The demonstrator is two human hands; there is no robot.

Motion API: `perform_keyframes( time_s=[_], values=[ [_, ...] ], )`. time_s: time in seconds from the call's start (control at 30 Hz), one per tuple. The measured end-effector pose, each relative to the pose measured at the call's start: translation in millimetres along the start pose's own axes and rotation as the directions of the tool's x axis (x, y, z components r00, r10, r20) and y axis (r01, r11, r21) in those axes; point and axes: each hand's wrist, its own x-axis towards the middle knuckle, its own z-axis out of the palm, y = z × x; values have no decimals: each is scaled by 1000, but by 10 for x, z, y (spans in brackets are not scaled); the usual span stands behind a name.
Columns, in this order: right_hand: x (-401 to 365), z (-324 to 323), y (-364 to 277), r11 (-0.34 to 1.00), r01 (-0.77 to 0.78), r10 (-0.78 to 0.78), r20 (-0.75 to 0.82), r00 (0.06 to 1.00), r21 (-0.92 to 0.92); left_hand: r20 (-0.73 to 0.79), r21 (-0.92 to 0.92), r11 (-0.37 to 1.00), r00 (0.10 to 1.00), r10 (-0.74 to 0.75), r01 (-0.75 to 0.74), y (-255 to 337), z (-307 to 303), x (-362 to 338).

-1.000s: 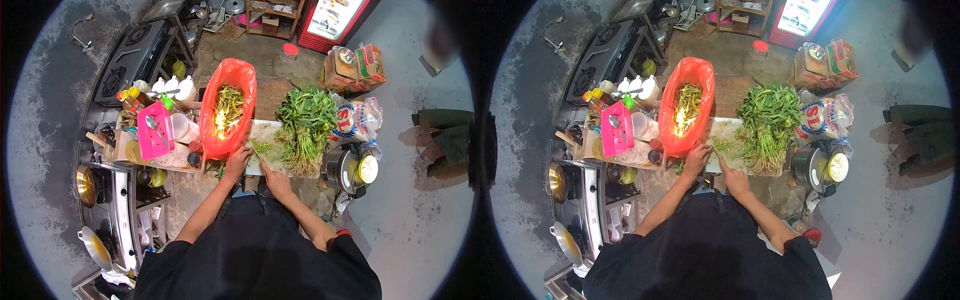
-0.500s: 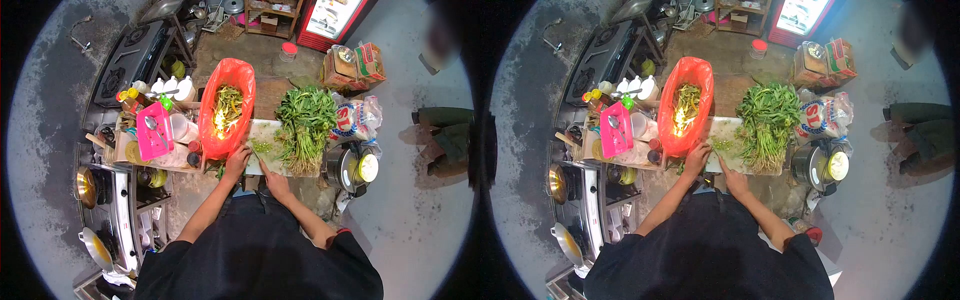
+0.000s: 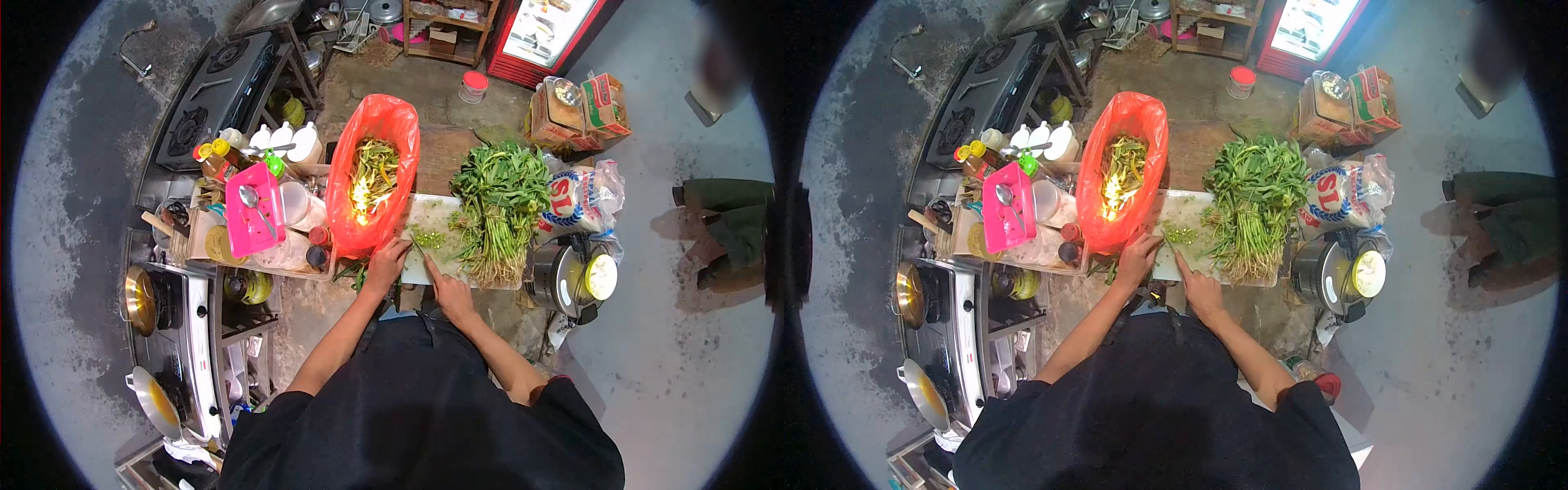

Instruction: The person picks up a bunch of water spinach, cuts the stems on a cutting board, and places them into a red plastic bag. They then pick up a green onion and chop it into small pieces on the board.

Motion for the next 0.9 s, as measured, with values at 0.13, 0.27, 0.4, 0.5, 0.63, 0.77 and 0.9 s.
perform_keyframes(
  time_s=[0.13,0.27,0.4,0.5,0.63,0.77,0.9],
  values=[
    [-76,-177,-101,1000,-3,3,5,1000,26,-54,-7,1000,999,3,-3,-24,16,-14],
    [-114,-204,-116,999,5,-6,20,1000,50,-35,23,999,999,37,-36,-29,9,-17],
    [-69,-157,-115,999,10,-11,33,999,44,-18,50,998,999,38,-38,-31,-10,-14],
    [-39,-167,-116,999,6,-7,47,999,32,-43,36,997,996,72,-70,-19,-22,-15],
    [-37,-219,-127,1000,9,-9,44,999,4,-52,36,999,998,39,-37,-41,7,-17],
    [-60,-249,-118,1000,10,-11,66,998,5,-29,62,997,999,37,-35,-32,-4,-25],
    [-88,-189,-90,1000,27,-28,43,999,10,-15,41,998,999,40,-40,-55,19,-29]
  ],
)
